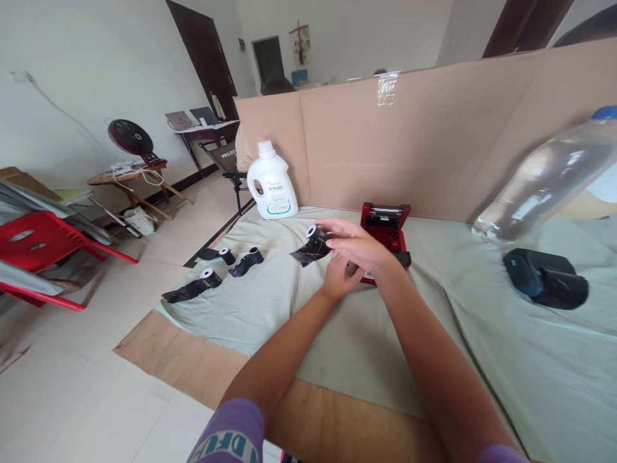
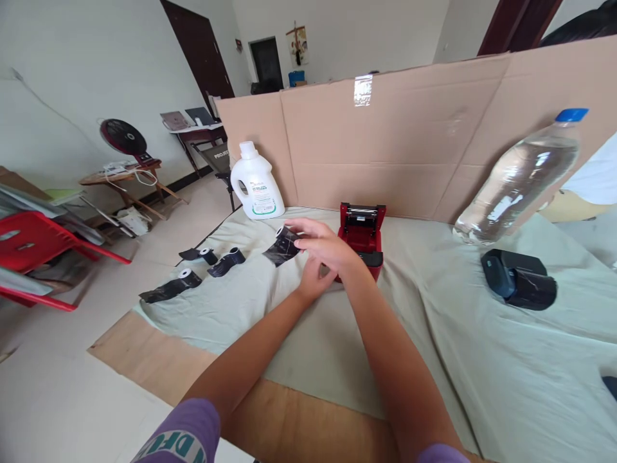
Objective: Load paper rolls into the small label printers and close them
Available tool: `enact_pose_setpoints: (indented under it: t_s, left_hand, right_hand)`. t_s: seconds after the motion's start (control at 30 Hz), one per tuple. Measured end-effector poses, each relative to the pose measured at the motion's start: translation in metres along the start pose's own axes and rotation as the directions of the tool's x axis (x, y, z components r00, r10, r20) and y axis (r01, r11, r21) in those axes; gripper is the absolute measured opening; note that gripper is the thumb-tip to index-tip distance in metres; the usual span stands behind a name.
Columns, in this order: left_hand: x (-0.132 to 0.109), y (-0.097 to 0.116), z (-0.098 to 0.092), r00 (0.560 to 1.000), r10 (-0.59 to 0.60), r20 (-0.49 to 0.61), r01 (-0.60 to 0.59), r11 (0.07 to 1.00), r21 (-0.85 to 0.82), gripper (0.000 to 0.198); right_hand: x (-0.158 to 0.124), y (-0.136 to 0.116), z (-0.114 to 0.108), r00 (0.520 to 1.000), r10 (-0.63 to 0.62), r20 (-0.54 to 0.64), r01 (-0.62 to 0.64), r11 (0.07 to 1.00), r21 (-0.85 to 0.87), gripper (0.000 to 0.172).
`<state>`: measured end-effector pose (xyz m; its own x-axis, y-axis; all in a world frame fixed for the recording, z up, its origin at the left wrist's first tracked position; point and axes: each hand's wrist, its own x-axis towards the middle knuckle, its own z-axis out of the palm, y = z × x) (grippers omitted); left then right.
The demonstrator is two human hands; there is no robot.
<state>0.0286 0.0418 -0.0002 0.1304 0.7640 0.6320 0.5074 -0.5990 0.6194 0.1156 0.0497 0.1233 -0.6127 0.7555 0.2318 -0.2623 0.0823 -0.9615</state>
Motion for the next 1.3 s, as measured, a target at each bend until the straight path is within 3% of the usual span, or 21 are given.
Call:
enact_pose_setpoints:
  t_s: [0.1, 0.2, 0.37, 0.5, 0.73, 0.87, 0.97, 1.07, 1.2, 1.23, 1.3]
  left_hand:
    - [-0.001, 0.008, -0.005, 0.996, 0.072, -0.048, -0.066, 0.992, 0.107, 0.042]
    - [0.001, 0.016, -0.011, 0.979, 0.173, -0.11, -0.129, 0.938, 0.323, 0.043]
    - [-0.002, 0.017, -0.009, 0.943, 0.316, -0.103, -0.224, 0.833, 0.505, 0.03]
    - [-0.004, 0.015, -0.006, 0.906, 0.421, -0.048, -0.318, 0.75, 0.58, 0.009]
    - [0.001, 0.023, -0.016, 0.841, 0.509, 0.185, -0.537, 0.741, 0.403, 0.018]
    - [0.004, 0.03, -0.014, 0.878, 0.431, 0.208, -0.478, 0.8, 0.363, 0.032]
    - [0.009, 0.038, -0.013, 0.905, 0.377, 0.198, -0.425, 0.838, 0.343, 0.033]
    - [0.015, 0.047, -0.017, 0.916, 0.326, 0.234, -0.39, 0.86, 0.33, 0.032]
    - [0.021, 0.054, -0.024, 0.89, 0.326, 0.319, -0.429, 0.836, 0.341, 0.034]
    - [0.022, 0.054, -0.026, 0.88, 0.342, 0.33, -0.45, 0.823, 0.346, 0.034]
    - [0.024, 0.054, -0.03, 0.856, 0.384, 0.346, -0.496, 0.797, 0.344, 0.032]
  right_hand:
    - [-0.019, -0.03, -0.031, 0.998, -0.019, -0.062, 0.011, 0.992, -0.124, 0.047]
    - [-0.033, -0.046, -0.053, 0.994, 0.009, -0.108, -0.041, 0.955, -0.294, 0.048]
    - [-0.04, -0.05, -0.072, 0.963, -0.06, -0.261, -0.098, 0.829, -0.551, 0.047]
    - [-0.038, -0.04, -0.084, 0.952, -0.037, -0.305, -0.205, 0.66, -0.722, 0.048]
    - [-0.035, -0.016, -0.098, 0.899, 0.12, -0.422, -0.434, 0.376, -0.818, 0.059]
    - [-0.03, -0.008, -0.094, 0.85, 0.152, -0.504, -0.526, 0.234, -0.818, 0.057]
    - [-0.025, -0.003, -0.094, 0.822, 0.142, -0.552, -0.569, 0.176, -0.803, 0.056]
    - [-0.028, -0.005, -0.101, 0.814, 0.112, -0.57, -0.579, 0.247, -0.777, 0.051]
    - [-0.043, -0.022, -0.123, 0.854, 0.082, -0.514, -0.472, 0.54, -0.697, 0.025]
    - [-0.047, -0.026, -0.13, 0.836, 0.04, -0.547, -0.464, 0.583, -0.667, 0.024]
    - [-0.05, -0.029, -0.141, 0.741, -0.125, -0.66, -0.455, 0.63, -0.63, 0.027]
